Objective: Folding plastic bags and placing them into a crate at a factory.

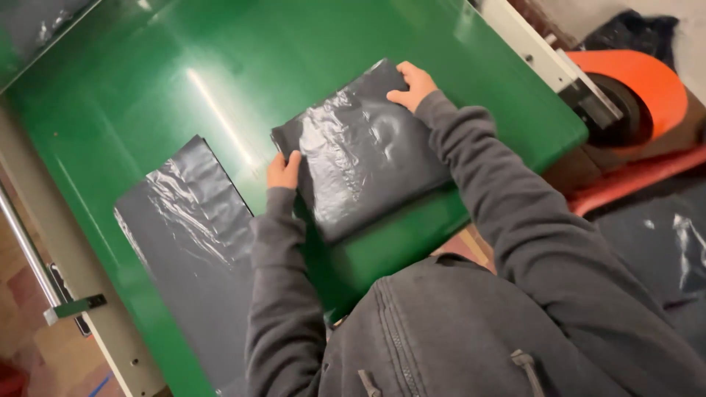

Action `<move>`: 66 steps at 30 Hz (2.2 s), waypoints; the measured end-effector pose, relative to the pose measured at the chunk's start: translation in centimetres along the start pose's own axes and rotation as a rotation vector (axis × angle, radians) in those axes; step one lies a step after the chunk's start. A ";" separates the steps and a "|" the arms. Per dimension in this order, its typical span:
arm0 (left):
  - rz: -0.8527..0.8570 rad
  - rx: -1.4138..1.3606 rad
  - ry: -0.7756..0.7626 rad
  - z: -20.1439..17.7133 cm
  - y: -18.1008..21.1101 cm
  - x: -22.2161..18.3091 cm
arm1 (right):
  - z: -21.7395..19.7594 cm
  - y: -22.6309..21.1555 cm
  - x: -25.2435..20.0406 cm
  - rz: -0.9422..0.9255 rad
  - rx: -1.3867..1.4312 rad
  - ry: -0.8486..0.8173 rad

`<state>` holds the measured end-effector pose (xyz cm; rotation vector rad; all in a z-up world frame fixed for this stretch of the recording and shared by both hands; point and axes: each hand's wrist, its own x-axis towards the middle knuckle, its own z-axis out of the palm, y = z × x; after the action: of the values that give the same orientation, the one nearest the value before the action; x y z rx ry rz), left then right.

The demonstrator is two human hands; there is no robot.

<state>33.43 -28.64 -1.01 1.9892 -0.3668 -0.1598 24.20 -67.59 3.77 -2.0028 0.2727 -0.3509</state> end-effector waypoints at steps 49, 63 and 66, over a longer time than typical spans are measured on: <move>0.592 0.831 0.066 1.2 5.5 -18.0 | 2.0 -6.0 -18.3 -0.702 -1.008 -0.030; -0.275 0.076 -1.062 9.1 6.3 -6.0 | 6.4 0.8 -27.1 -0.277 0.103 -0.397; -0.578 -0.327 -0.936 9.9 3.0 -4.3 | 5.6 4.5 -27.4 0.515 0.209 0.036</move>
<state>26.08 -36.91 -2.83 1.5329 -0.3040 -1.4426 0.54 -55.57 -6.05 -1.6506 0.7256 -0.0812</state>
